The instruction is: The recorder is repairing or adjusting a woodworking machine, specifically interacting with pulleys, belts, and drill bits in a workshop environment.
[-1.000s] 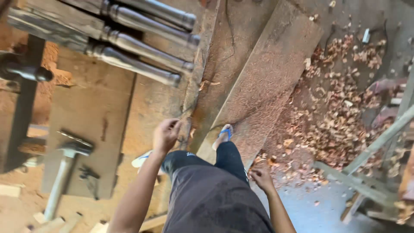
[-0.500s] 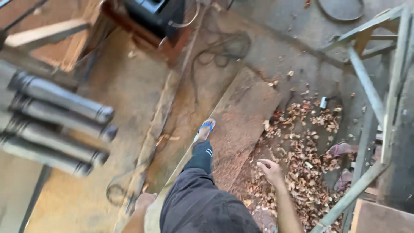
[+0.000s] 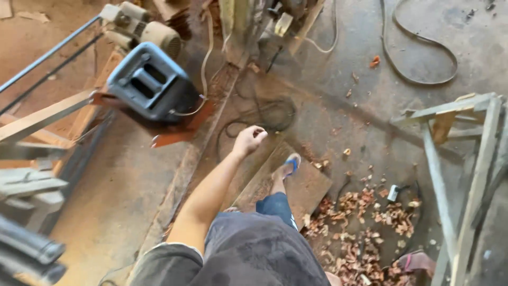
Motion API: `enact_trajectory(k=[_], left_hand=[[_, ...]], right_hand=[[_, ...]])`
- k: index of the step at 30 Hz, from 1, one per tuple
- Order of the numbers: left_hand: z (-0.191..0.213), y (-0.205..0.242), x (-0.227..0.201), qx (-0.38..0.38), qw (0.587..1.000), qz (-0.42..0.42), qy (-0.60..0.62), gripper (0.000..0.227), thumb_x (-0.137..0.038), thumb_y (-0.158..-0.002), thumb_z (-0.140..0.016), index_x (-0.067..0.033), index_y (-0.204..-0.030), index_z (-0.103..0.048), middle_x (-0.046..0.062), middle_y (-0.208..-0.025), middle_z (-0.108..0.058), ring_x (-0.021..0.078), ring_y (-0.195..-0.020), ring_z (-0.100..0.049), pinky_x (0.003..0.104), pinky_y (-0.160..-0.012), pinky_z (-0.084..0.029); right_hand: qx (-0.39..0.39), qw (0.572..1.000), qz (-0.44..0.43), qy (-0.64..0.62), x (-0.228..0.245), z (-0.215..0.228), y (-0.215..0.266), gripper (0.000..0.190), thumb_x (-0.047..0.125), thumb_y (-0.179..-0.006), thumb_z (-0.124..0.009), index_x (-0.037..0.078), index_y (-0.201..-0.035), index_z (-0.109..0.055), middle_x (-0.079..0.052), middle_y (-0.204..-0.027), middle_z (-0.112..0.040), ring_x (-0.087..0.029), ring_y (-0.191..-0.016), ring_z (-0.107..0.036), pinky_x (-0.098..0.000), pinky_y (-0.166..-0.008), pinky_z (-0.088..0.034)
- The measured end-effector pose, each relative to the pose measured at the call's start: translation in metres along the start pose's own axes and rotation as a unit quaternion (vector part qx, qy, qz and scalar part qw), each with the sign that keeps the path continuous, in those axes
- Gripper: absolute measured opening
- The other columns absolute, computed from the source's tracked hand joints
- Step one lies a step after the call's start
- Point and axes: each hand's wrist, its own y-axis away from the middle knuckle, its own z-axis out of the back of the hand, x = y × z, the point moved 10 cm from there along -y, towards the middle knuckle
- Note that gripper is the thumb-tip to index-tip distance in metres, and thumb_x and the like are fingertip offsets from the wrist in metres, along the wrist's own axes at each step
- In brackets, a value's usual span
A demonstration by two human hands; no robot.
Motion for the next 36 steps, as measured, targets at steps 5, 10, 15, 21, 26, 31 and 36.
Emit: enact_trajectory(k=[5,10,15,21,26,31,36], left_hand=[[-0.071,-0.1,0.048,0.002,0.988,0.088,-0.124,0.04,-0.047,-0.09,-0.069,-0.0111,-0.105,-0.078,0.014,-0.105,-0.077,0.0287,-0.097,-0.073,0.039,-0.087,-0.056],[-0.124,-0.086,0.082,0.134,0.943,0.223,-0.209,0.041,-0.047,-0.09,-0.063,-0.008,-0.093,-0.076,0.02,-0.093,-0.074,0.0346,-0.089,-0.071,0.046,-0.083,-0.054],[-0.221,-0.134,0.075,0.298,0.866,-0.138,-0.378,0.026,-0.026,-0.091,-0.056,-0.0125,-0.078,-0.074,0.02,-0.08,-0.071,0.039,-0.075,-0.066,0.053,-0.067,-0.053],[-0.269,-0.433,0.056,0.249,0.851,0.41,-0.214,0.035,-0.038,-0.089,-0.072,-0.0039,-0.082,-0.076,0.014,-0.071,-0.074,0.0301,-0.063,-0.07,0.048,-0.066,-0.058],[-0.41,-0.823,-0.203,0.142,0.91,-0.041,-0.387,0.046,-0.047,-0.096,-0.06,-0.0075,-0.112,-0.076,0.021,-0.116,-0.073,0.0391,-0.111,-0.068,0.051,-0.098,-0.052],[-0.567,-1.036,-0.529,0.069,0.98,-0.103,-0.156,0.034,-0.036,-0.093,-0.072,-0.0042,-0.105,-0.076,0.015,-0.099,-0.076,0.0279,-0.091,-0.073,0.04,-0.085,-0.056],[-0.761,-1.081,-0.638,0.111,0.977,-0.161,-0.085,0.027,-0.031,-0.096,-0.07,-0.0059,-0.105,-0.077,0.011,-0.092,-0.076,0.0219,-0.083,-0.07,0.035,-0.077,-0.054]], right_hand=[[-0.009,0.999,-0.015,0.028,0.18,0.054,-0.114,0.014,0.02,-0.088,-0.069,0.006,-0.086,-0.067,-0.008,-0.071,-0.062,-0.024,-0.059,-0.056,-0.0389,-0.05,-0.042],[-0.063,0.998,0.01,-0.021,0.431,0.143,-0.205,0.014,0.021,-0.089,-0.069,0.008,-0.092,-0.069,-0.005,-0.074,-0.066,-0.018,-0.062,-0.06,-0.0336,-0.054,-0.048],[-0.118,0.975,0.179,-0.063,0.671,0.245,-0.329,0.03,0.015,-0.094,-0.075,-0.001,-0.118,-0.073,-0.006,-0.09,-0.073,-0.012,-0.073,-0.067,-0.0266,-0.062,-0.052],[-0.187,0.948,0.248,-0.065,0.828,0.313,-0.418,0.03,0.018,-0.094,-0.075,0.002,-0.118,-0.074,-0.007,-0.086,-0.072,-0.011,-0.07,-0.065,-0.0245,-0.06,-0.052],[-0.332,0.919,0.124,-0.172,0.792,0.448,-0.409,0.028,0.015,-0.096,-0.072,-0.001,-0.119,-0.075,-0.008,-0.096,-0.076,-0.016,-0.08,-0.071,-0.0278,-0.067,-0.056],[-0.526,0.783,0.119,-0.311,0.776,0.64,-0.351,0.015,0.009,-0.1,-0.072,-0.003,-0.109,-0.07,-0.01,-0.093,-0.073,-0.015,-0.076,-0.069,-0.0289,-0.066,-0.058],[-0.639,0.654,0.158,-0.373,0.783,0.839,-0.322,0.019,0.012,-0.103,-0.072,0.004,-0.087,-0.065,-0.002,-0.082,-0.069,-0.009,-0.066,-0.065,-0.0222,-0.059,-0.053]])
